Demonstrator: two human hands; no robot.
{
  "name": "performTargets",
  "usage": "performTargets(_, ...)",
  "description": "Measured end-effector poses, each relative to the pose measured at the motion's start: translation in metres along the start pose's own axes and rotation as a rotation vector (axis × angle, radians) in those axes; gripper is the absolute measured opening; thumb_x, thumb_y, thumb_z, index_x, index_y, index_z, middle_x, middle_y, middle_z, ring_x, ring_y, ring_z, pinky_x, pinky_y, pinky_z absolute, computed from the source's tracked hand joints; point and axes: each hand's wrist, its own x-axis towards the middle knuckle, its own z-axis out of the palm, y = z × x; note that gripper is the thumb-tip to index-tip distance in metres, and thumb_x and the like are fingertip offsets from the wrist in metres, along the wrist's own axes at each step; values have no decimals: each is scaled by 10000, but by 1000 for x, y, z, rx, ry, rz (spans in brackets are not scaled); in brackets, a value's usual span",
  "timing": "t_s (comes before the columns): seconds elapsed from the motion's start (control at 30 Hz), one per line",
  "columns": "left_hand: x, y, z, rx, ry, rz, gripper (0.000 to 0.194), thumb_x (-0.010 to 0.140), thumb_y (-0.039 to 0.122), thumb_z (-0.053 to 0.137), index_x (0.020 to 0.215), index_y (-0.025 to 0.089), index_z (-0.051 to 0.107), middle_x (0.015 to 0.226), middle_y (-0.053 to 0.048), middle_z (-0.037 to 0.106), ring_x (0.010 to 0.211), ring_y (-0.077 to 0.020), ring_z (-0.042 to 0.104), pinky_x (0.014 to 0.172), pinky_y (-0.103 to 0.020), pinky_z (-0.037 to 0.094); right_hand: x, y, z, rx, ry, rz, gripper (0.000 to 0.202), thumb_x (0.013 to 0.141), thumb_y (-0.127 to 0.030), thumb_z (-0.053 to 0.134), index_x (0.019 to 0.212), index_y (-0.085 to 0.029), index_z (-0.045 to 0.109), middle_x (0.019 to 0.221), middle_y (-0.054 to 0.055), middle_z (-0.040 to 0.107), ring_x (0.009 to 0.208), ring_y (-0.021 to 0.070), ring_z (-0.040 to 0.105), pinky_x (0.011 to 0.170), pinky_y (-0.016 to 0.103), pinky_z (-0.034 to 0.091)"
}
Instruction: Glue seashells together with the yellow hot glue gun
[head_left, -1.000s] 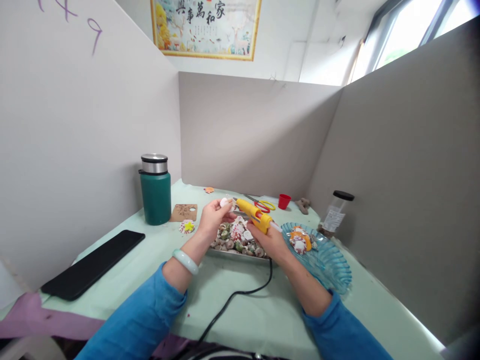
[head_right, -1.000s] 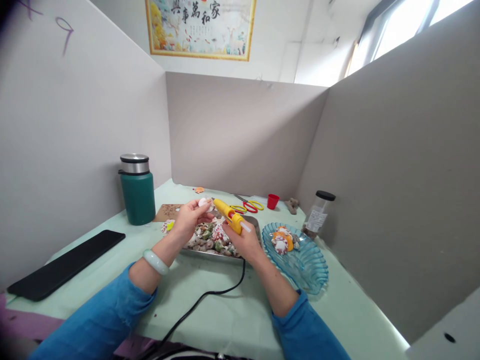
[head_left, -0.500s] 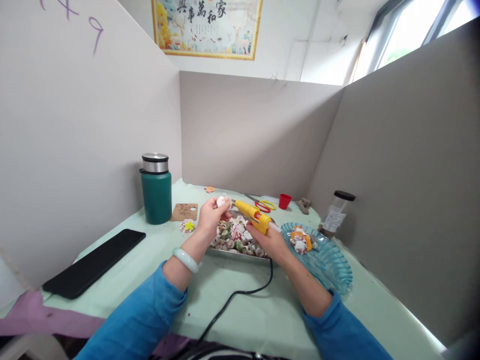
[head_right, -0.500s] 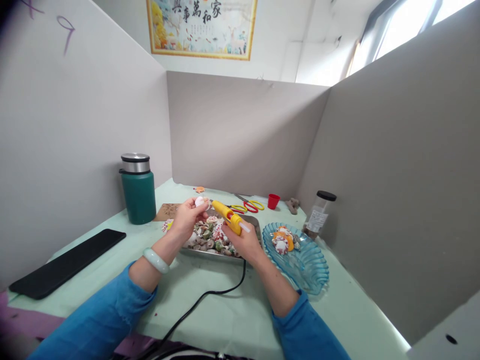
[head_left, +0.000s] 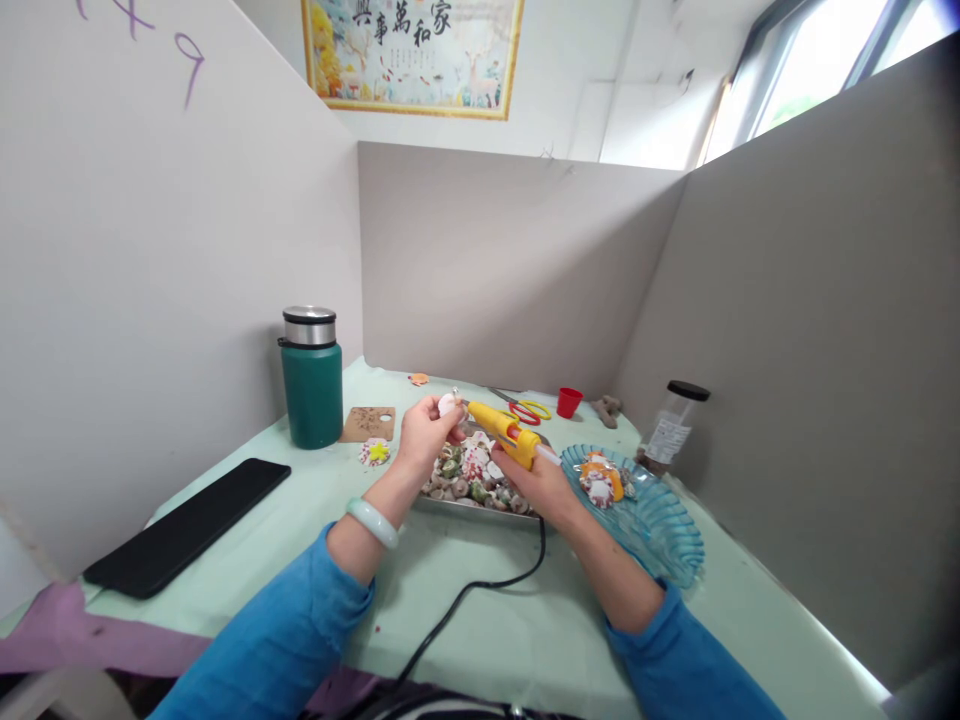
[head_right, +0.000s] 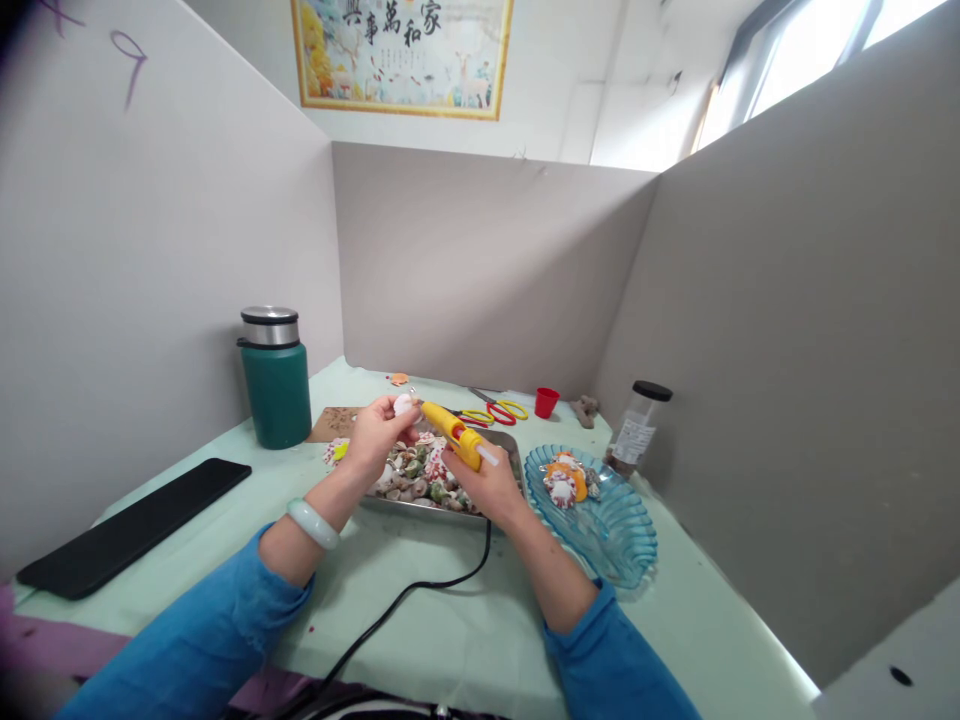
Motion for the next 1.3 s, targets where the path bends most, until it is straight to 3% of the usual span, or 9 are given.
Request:
performTargets(0.47,-1,-3,-1,7,-88,4,252,668,320,703,772,147,552,509,35,560,438,-90,518,445,-194,429,-2,-9,0,80,-12,26,342,756,-508,571,666,-180,540,455,-46,424,445,99,381,425,230,298)
performTargets(0.83,-1,-1,-2,-89,-92,-45,306,609,327,754,769,134,580,554,26,573,452,-82,526,455,-190,416,0,-6,-1,159,-83,19,357,773,-524,573,775,-168,549,461,-66,414,421,86,345,422,226,298)
performTargets(1.1,-1,1,-2,-149,-98,-88,305,610,292,758,790,125,576,614,30,567,467,-64,525,469,-184,429,0,-6,-1,122,-62,35,362,758,-525,579,679,-174,537,446,-58,413,419,89,358,415,228,290)
performTargets(1.3,-1,1,-2,-176,-90,-87,372,619,359,760,854,127,588,660,19,585,493,-79,548,497,-212,468,0,-6,-1,135,-64,38,371,748,-530,579,653,-176,527,445,-55,412,424,90,360,415,228,293)
